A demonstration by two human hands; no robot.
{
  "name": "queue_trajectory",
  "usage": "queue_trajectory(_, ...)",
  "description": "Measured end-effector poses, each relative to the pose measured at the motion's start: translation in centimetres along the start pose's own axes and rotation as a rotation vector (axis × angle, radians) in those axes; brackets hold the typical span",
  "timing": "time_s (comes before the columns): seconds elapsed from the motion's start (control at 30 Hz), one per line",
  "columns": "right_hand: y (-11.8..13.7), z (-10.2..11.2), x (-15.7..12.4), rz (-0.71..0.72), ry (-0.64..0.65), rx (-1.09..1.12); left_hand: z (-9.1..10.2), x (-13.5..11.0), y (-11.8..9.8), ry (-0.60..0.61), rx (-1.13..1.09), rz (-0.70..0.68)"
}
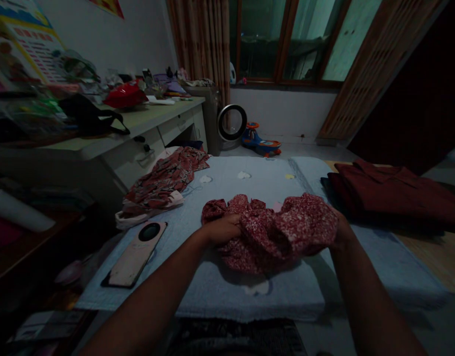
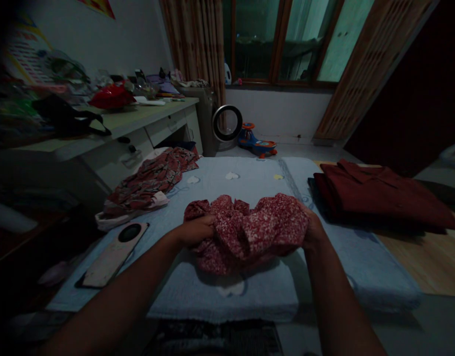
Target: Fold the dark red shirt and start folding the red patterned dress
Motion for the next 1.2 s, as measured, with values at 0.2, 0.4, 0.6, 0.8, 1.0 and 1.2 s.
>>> queue_trajectory(0.2, -3.5, 1.5, 2.9, -0.068, -0.229, 0.079, 4.6, 0.0, 0.7, -0.346, -0.276, 0.000)
queue_trajectory(0.4, -4.5, 2.7, 2.2, -0.052, -0.310, -0.138, 8.8, -1.4, 2.1, -0.586, -0.414, -0.027)
queue_trajectory(0.6, -4.7, 2.7, 2.9, -0.013, -0.274, -0.313, 9.1, -3.1, 3.2, -0.433, -0.402, 0.091)
queue_trajectory(0.8, -4.8, 1.9, 5.7, -0.106, -0.263, -0.477, 10.7, -3.4, 2.7, -0.270, -0.097, 0.144)
queue_trajectory(1.0, -4.5, -1.2, 7.3, -0.299, 0.229, -0.407, 13.0, -2.6, 1.3, -0.161, 0.058, 0.208)
queue_trajectory(1.2, -2.1, -0.1, 11.0, -0.308, 0.218, -0.351, 16.9, -0.8, 1.4, -0.243, 0.091, 0.272)
Point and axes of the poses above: each hand's wrist, its own x-axis towards the middle knuckle, its own z-axis out of the back of the hand, y = z × x, the point moved 4 cm from there along x, towards the middle knuckle, and after that the axes turned 6 degrees about y, right-handed, at the moved point
